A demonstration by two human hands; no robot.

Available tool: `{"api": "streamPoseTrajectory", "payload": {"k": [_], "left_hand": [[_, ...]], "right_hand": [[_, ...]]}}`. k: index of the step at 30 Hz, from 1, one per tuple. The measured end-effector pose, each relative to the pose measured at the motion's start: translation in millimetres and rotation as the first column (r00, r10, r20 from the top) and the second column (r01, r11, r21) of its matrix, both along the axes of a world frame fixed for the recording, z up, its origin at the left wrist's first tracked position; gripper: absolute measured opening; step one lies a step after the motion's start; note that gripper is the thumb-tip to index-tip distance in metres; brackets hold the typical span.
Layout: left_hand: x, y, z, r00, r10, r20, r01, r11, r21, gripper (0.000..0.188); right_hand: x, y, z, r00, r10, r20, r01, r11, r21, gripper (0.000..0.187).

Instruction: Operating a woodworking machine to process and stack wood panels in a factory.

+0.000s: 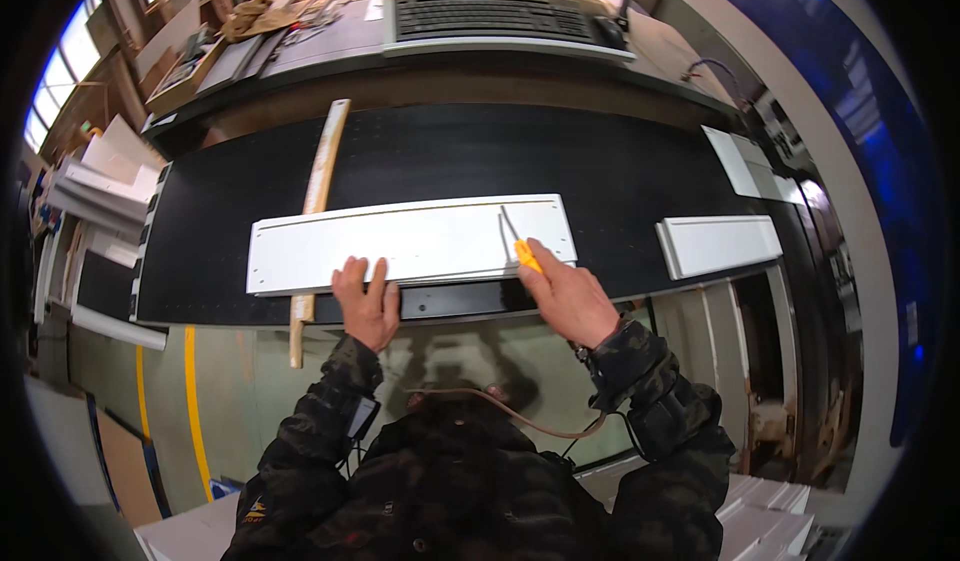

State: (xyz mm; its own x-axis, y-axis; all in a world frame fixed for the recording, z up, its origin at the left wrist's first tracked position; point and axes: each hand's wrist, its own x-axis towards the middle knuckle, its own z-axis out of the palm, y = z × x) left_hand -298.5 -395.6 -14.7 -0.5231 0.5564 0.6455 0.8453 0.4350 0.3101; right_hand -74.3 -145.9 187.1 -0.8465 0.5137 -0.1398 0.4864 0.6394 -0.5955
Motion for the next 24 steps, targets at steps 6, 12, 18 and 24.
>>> {"api": "streamPoseTrajectory", "payload": {"k": [6, 12, 18, 24], "left_hand": [[3.9, 6.4, 1.5, 1.0, -0.025, -0.018, 0.025, 1.0, -0.015, 0.052], [6.3, 6.4, -0.8, 0.999, -0.014, -0.036, 0.012, 0.999, -0.041, 0.054], [7.0, 10.0, -1.6, 0.999, -0.011, -0.05, 0.008, 0.999, -0.052, 0.054], [5.8, 5.5, -2.4, 0.998, -0.017, -0.057, 0.014, 0.998, -0.06, 0.052]], "right_hand": [[57.8, 56.4, 20.6, 0.962, -0.273, 0.022, 0.268, 0.92, -0.286, 0.058], [110.3, 44.1, 22.6, 0.982, -0.173, 0.078, 0.19, 0.913, -0.36, 0.059], [133.1, 35.7, 30.5, 0.971, -0.192, 0.145, 0.232, 0.909, -0.348, 0.057], [106.8, 27.4, 27.0, 0.99, -0.107, 0.088, 0.124, 0.965, -0.23, 0.054]]}}
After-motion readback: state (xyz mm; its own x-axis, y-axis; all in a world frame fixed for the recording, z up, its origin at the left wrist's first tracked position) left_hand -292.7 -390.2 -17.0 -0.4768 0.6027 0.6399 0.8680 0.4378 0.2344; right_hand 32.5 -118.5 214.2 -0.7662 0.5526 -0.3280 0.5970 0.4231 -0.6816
